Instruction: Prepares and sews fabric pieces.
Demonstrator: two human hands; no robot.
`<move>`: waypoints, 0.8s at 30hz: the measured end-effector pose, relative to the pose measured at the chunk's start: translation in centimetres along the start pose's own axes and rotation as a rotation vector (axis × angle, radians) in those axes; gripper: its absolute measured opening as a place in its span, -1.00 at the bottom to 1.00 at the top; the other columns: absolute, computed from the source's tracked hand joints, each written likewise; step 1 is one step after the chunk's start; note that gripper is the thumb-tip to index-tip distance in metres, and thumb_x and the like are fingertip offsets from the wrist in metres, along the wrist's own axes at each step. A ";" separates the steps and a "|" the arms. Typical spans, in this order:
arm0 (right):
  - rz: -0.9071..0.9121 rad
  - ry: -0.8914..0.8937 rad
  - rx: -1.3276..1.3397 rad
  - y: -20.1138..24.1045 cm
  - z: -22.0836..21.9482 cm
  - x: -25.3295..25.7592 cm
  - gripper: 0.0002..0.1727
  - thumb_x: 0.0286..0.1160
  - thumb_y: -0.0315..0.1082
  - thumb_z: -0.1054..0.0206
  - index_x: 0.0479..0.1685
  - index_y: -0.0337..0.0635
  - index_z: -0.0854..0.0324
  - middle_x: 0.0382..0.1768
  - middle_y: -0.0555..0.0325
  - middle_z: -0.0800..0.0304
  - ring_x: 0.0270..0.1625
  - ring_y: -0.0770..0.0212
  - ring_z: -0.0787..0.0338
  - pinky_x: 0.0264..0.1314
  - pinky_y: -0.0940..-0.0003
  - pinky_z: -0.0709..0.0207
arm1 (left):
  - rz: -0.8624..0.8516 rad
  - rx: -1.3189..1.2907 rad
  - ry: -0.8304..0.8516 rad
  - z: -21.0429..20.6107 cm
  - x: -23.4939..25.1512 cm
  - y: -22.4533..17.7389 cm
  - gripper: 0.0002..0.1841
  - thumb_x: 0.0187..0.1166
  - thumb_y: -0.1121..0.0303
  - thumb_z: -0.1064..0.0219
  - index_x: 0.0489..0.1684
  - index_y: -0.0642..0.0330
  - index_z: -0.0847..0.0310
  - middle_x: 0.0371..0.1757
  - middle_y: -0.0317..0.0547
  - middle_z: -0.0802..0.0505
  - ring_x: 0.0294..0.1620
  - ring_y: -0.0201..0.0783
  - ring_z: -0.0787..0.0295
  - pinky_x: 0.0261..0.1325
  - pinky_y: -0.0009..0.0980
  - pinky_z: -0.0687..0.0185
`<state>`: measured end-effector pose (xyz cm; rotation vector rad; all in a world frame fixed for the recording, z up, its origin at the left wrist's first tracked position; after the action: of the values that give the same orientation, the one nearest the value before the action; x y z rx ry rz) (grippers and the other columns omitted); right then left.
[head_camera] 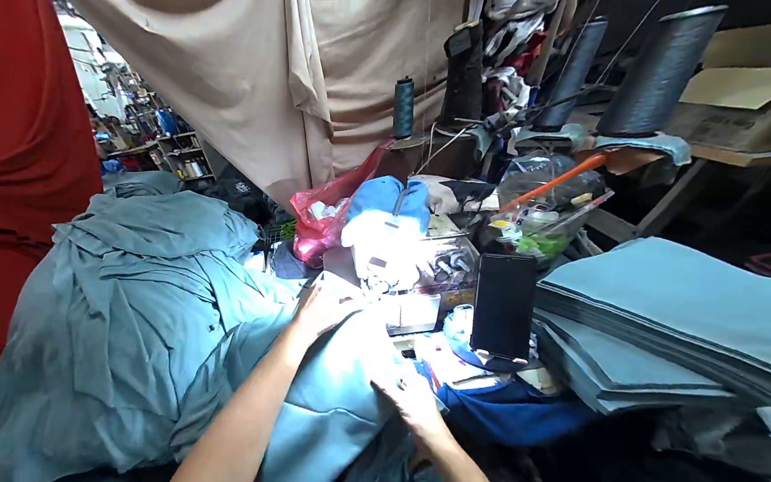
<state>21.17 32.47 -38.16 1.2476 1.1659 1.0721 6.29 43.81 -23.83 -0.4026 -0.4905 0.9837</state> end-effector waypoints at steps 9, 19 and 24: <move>0.313 -0.230 -0.249 2.1 1.8 0.6 -0.80 0.45 -0.32 -0.44 -0.23 -0.31 -0.82 -0.31 0.11 -0.86 -0.24 0.45 -0.79 -0.07 0.50 -0.67 | 0.072 0.007 -0.072 -1.0 0.1 0.7 -0.78 0.61 0.23 -0.43 -0.19 0.19 -0.88 -0.12 -0.02 -0.92 0.03 -0.10 -0.84 0.28 0.01 -0.65; 0.004 0.100 -0.094 0.4 2.5 3.4 -0.83 0.43 -0.38 -0.49 -0.14 -0.30 -0.74 -0.35 0.22 -0.80 -0.27 0.44 -0.75 -0.07 0.46 -0.66 | 0.078 -0.045 -0.177 -2.1 -0.5 0.2 -0.83 0.54 0.31 -0.46 -0.16 0.22 -0.86 0.03 0.04 -0.88 0.16 -0.06 -0.78 0.34 -0.01 -0.61; -0.074 0.174 0.005 -1.0 2.1 1.5 -0.86 0.42 -0.40 -0.49 -0.14 -0.27 -0.82 -0.27 0.24 -0.88 -0.19 0.48 -0.81 -0.01 0.49 -0.70 | 0.087 -0.080 -0.172 -2.4 -1.2 0.2 -0.83 0.55 0.29 -0.44 -0.16 0.21 -0.86 -0.10 -0.01 -0.90 0.04 -0.12 -0.83 0.25 -0.04 -0.68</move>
<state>23.41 33.63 -39.28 1.1236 1.3362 1.1402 6.93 42.60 -26.19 -0.4158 -0.6740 1.0910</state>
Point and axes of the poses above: each hand's wrist, its own x-axis towards the middle knuckle, its own z-axis out of the back of the hand, y = z × x, the point moved 7 cm from there along x, towards the middle knuckle
